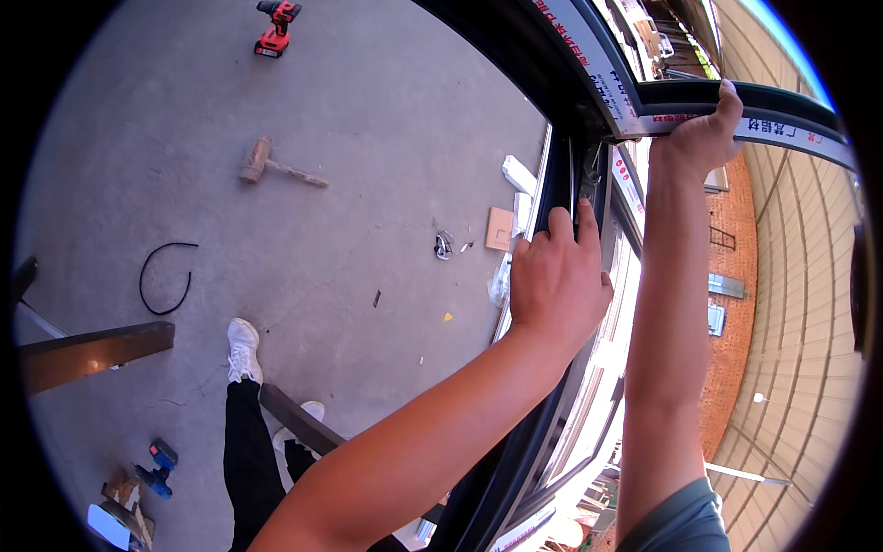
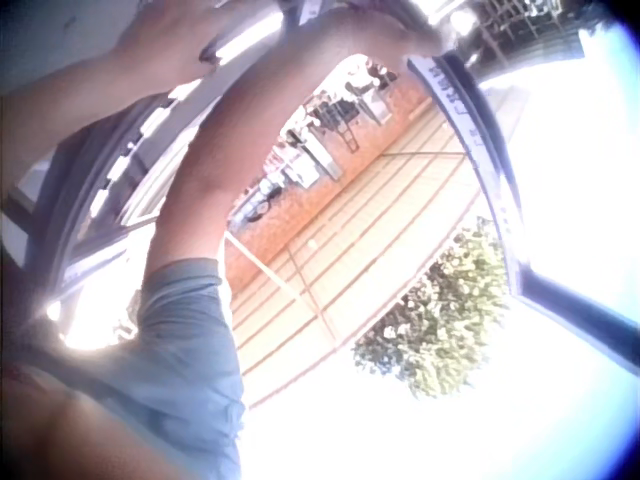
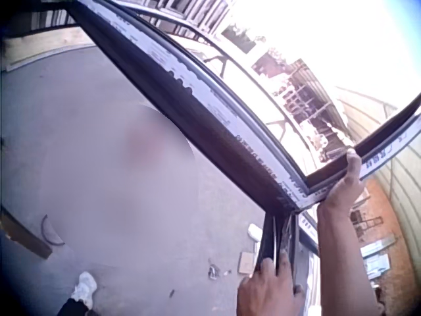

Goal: The person takes a window frame from a stack and places it onto a metal structure on sawhorses. The person then uses an Allen key to tighten screws on the hinges of the window frame.

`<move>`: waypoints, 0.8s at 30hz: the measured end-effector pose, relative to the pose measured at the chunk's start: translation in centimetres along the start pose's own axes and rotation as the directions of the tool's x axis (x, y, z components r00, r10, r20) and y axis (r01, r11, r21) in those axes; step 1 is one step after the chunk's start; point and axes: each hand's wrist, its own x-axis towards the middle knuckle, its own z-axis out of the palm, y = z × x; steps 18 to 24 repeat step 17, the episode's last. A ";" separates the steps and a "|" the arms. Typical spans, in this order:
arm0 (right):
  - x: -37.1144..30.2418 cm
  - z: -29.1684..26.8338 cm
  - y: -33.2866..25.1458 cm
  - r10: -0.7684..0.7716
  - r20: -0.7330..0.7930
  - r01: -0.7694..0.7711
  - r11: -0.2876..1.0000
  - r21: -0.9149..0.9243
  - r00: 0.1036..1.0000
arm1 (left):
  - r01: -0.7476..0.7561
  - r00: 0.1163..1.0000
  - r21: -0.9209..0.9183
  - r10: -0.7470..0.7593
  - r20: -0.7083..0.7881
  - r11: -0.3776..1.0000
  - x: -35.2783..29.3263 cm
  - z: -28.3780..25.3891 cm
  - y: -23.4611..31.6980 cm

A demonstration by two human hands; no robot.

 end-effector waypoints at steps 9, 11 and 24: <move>-0.8 0.6 -0.4 0.050 -0.041 -0.052 0.997 -0.052 0.998 | 0.014 1.000 -0.018 -0.013 0.018 1.000 0.3 0.0 0.0; -0.9 0.7 -0.2 0.051 -0.032 -0.052 0.997 -0.049 0.998 | 0.012 1.000 -0.025 -0.012 0.024 1.000 0.4 0.0 -0.2; -1.3 0.7 -0.3 0.038 -0.022 -0.039 0.998 -0.042 0.999 | -0.002 1.000 -0.037 0.002 0.001 0.999 0.5 0.6 -0.2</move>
